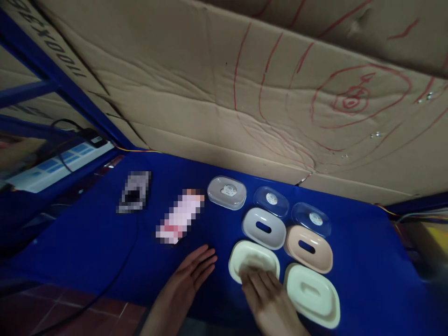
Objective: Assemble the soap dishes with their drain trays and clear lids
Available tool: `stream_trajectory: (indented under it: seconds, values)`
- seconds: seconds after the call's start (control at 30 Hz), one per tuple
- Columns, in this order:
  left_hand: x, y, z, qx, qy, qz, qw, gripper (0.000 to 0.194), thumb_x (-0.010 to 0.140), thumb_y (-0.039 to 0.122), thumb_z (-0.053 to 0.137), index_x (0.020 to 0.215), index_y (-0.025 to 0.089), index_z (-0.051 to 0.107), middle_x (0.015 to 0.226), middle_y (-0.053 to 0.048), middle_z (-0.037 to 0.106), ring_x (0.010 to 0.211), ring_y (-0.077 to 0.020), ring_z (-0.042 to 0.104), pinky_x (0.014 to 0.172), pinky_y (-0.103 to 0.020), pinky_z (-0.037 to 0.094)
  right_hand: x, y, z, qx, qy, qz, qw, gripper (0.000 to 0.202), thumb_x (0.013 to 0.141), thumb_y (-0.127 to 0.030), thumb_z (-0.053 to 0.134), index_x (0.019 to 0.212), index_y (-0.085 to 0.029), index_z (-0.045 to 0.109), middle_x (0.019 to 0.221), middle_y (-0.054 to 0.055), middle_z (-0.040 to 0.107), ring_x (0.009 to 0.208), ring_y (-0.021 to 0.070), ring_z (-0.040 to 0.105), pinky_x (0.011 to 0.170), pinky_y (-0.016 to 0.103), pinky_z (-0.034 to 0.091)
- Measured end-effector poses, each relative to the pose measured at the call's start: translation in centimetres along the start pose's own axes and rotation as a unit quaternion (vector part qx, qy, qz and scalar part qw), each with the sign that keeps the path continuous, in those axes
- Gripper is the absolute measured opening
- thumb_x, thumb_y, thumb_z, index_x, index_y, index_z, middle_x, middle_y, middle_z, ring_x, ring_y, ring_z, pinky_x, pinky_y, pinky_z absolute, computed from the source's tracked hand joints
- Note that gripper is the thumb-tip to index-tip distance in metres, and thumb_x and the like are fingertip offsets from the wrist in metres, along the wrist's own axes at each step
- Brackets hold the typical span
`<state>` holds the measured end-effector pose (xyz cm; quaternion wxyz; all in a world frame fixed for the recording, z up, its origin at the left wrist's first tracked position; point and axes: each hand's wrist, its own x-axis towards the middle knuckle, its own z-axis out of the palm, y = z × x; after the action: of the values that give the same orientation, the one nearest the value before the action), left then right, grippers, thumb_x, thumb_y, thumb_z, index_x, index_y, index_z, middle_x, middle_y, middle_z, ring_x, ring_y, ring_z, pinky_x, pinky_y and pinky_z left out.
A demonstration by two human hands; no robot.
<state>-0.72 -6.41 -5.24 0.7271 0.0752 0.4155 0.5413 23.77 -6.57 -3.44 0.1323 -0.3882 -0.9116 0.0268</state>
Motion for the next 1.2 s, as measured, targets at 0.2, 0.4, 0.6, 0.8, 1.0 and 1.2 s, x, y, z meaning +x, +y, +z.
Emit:
stream_trajectory:
  seconds: [0.2,0.4,0.6,0.8,1.0,1.2]
  values:
    - [-0.9,-3.6,1.1,-0.086,-0.085,-0.075,0.990,0.042,0.090,0.048,0.070,0.126,0.027,0.074,0.130,-0.009,0.075,0.138,-0.0342,0.056,0.118,-0.049,0.042,3.6,-2.6,-1.4,0.156,0.017,0.029,0.987,0.036,0.109,-0.029,0.042,0.142,-0.026,0.057,0.126,0.005,0.073,0.113,0.0189,0.072,0.093,0.027,0.062]
    - [-0.2,-3.9,-0.2,-0.098,-0.083,-0.013,0.992,0.038,0.096,0.033,0.060,0.133,0.032,0.068,0.135,-0.003,0.073,0.148,-0.0287,0.046,0.126,-0.053,0.030,4.7,2.2,-1.3,0.079,0.109,0.135,0.982,0.040,0.106,-0.026,0.049,0.146,-0.026,0.054,0.132,0.009,0.068,0.122,0.0290,0.065,0.101,0.048,0.056]
    - [0.1,-5.0,-1.3,-0.077,-0.078,0.048,0.993,0.056,0.095,0.004,0.043,0.140,0.030,0.063,0.131,0.008,0.074,0.158,-0.0115,0.016,0.132,-0.044,0.004,4.6,5.0,1.6,-0.051,0.072,0.164,0.982,0.043,0.105,-0.029,0.052,0.147,-0.022,0.054,0.128,0.013,0.071,0.113,0.0352,0.067,0.096,0.056,0.053]
    - [1.2,-3.3,2.7,-0.142,-0.127,-0.062,0.980,0.040,0.098,0.045,0.058,0.131,0.025,0.071,0.139,-0.007,0.070,0.148,-0.0315,0.045,0.121,-0.048,0.037,5.0,-0.8,-0.1,0.061,0.006,0.048,0.997,0.056,0.105,-0.028,0.050,0.159,-0.023,0.038,0.146,0.010,0.062,0.130,0.0276,0.061,0.101,0.043,0.057]
    - [1.2,-2.3,3.3,-0.180,-0.155,-0.104,0.966,0.054,0.097,0.057,0.059,0.133,0.019,0.070,0.139,-0.011,0.070,0.138,-0.0279,0.056,0.103,-0.032,0.049,5.8,-1.7,-0.6,0.053,-0.027,0.006,0.998,0.056,0.104,-0.023,0.050,0.159,-0.019,0.039,0.146,0.012,0.061,0.127,0.0276,0.063,0.102,0.043,0.058]
    - [1.0,-3.1,2.6,-0.211,-0.149,-0.067,0.964,0.055,0.096,0.060,0.056,0.134,0.024,0.069,0.144,-0.009,0.067,0.144,-0.0296,0.050,0.117,-0.041,0.041,5.9,-0.2,-1.6,0.081,-0.054,-0.023,0.995,0.060,0.104,-0.031,0.054,0.161,-0.025,0.036,0.155,0.010,0.053,0.139,0.0276,0.054,0.108,0.041,0.054]
